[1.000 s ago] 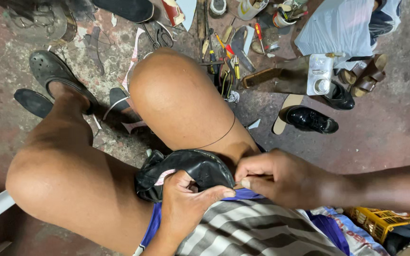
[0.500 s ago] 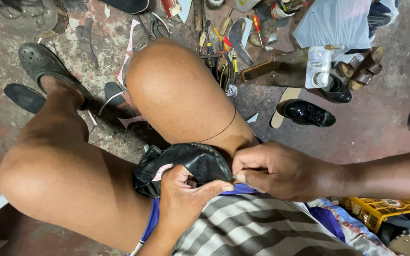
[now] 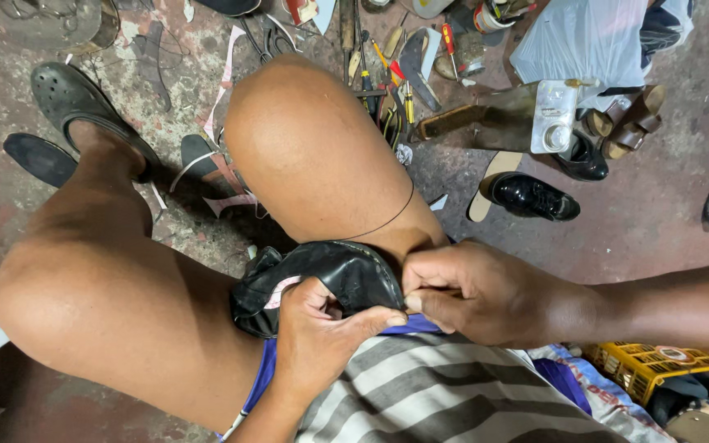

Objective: The person sits on the floor and sews a black shoe using a needle and thread. They repeatedly push the needle through the shoe's sole and pull the thread to stitch the shoe while holding it on their lap.

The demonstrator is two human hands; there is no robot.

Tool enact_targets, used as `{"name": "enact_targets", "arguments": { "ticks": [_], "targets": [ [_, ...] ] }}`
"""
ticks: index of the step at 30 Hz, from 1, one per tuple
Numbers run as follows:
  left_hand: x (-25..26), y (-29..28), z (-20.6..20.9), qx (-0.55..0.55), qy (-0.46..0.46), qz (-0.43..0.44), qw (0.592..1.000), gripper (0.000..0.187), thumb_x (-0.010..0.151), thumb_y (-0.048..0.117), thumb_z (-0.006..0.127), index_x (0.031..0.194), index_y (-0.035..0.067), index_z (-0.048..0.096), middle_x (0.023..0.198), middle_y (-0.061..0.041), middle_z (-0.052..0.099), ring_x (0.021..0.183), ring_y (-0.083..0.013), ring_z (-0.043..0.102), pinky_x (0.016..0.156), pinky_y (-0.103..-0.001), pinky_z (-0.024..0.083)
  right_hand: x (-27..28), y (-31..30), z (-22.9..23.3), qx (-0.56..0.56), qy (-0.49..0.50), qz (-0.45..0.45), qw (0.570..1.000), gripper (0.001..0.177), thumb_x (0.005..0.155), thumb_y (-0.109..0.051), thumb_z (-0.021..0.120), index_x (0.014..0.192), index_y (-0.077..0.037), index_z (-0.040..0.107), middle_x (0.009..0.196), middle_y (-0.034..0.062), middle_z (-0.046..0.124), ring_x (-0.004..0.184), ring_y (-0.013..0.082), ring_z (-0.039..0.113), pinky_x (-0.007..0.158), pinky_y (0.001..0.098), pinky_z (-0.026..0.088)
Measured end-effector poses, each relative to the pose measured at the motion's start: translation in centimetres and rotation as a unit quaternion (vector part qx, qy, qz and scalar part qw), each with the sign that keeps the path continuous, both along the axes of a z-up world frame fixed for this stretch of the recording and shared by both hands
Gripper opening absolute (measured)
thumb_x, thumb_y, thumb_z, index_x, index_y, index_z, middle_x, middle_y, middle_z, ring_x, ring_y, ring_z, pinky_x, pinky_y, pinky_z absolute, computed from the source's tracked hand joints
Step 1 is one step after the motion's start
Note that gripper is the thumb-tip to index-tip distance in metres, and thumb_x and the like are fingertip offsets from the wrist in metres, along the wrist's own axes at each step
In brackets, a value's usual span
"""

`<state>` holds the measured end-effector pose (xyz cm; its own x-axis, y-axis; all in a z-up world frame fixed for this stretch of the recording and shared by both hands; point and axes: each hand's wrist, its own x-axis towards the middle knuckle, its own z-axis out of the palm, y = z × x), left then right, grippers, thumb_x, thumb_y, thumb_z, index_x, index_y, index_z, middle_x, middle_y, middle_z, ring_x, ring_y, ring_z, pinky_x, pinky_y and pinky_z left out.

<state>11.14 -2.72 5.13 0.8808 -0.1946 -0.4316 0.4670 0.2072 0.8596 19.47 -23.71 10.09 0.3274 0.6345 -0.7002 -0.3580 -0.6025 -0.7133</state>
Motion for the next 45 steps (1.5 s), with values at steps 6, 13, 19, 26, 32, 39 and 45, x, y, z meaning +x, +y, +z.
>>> {"name": "enact_targets", "arguments": {
  "ticks": [6,13,19,26,32,39,45],
  "targets": [
    [-0.2,-0.4,-0.1,0.06,-0.014,0.005,0.998,0.022,0.072,0.01,0.092,0.078,0.004,0.071,0.07,0.003,0.071,0.064,-0.0032,0.058,0.059,-0.022,0.05,-1.4,-0.3,0.8,0.051,-0.528,0.19,0.826,0.015,0.078,-0.007,0.061,0.091,-0.005,0.057,0.079,0.0106,0.061,0.068,0.0251,0.065,0.053,0.036,0.05],
    [-0.4,-0.8,0.2,0.009,0.021,0.012,1.0,0.018,0.074,0.008,0.09,0.08,0.004,0.074,0.076,0.001,0.074,0.068,-0.0044,0.063,0.063,-0.023,0.052,-1.5,-0.5,0.7,-0.024,-0.378,0.136,0.915,0.011,0.081,-0.003,0.064,0.091,-0.006,0.062,0.075,0.0079,0.064,0.062,0.0277,0.067,0.053,0.0401,0.055],
    [-0.6,-0.2,1.6,-0.045,-0.025,0.023,0.998,0.018,0.08,0.006,0.088,0.09,0.003,0.073,0.086,0.003,0.074,0.077,-0.0044,0.065,0.072,-0.022,0.054,-1.2,-0.5,2.7,0.028,-0.429,0.119,0.895,0.024,0.077,-0.002,0.066,0.1,-0.004,0.065,0.082,0.0107,0.067,0.066,0.0307,0.068,0.053,0.039,0.055],
    [-1.2,2.4,2.1,0.115,0.038,0.001,0.993,0.013,0.092,0.013,0.078,0.096,0.002,0.071,0.078,-0.006,0.063,0.064,-0.0092,0.042,0.058,-0.023,0.035,-0.5,-1.9,0.2,-0.106,-0.341,0.101,0.928,0.008,0.089,-0.011,0.069,0.097,-0.011,0.071,0.069,0.0057,0.069,0.061,0.0205,0.067,0.054,0.0339,0.056],
    [-6.6,7.5,2.2,0.149,0.009,0.177,0.973,0.019,0.107,0.018,0.051,0.099,0.006,0.063,0.1,-0.005,0.074,0.089,-0.0082,0.069,0.075,-0.022,0.052,2.3,-2.6,-1.5,0.026,-0.384,0.05,0.921,0.009,0.086,-0.01,0.072,0.095,-0.009,0.072,0.075,0.004,0.074,0.062,0.0147,0.07,0.054,0.0306,0.054],
    [-12.6,10.9,2.4,0.37,0.071,0.292,0.879,0.01,0.105,0.009,0.055,0.104,0.0,0.061,0.117,-0.01,0.066,0.086,-0.0131,0.067,0.059,-0.025,0.046,3.3,-2.9,-0.8,-0.064,-0.274,0.041,0.959,0.006,0.085,-0.01,0.072,0.089,-0.006,0.074,0.07,0.0014,0.072,0.058,0.0114,0.07,0.053,0.0287,0.056],
    [-9.6,8.4,4.2,0.549,-0.081,0.306,0.773,0.023,0.107,0.003,0.06,0.13,0.0,0.06,0.128,-0.015,0.057,0.116,-0.0197,0.062,0.097,-0.031,0.053,3.1,-3.1,-1.1,-0.058,-0.232,0.027,0.971,0.012,0.086,-0.007,0.071,0.096,-0.006,0.076,0.078,0.0017,0.075,0.066,0.0084,0.073,0.06,0.0266,0.059]
  ]
}}
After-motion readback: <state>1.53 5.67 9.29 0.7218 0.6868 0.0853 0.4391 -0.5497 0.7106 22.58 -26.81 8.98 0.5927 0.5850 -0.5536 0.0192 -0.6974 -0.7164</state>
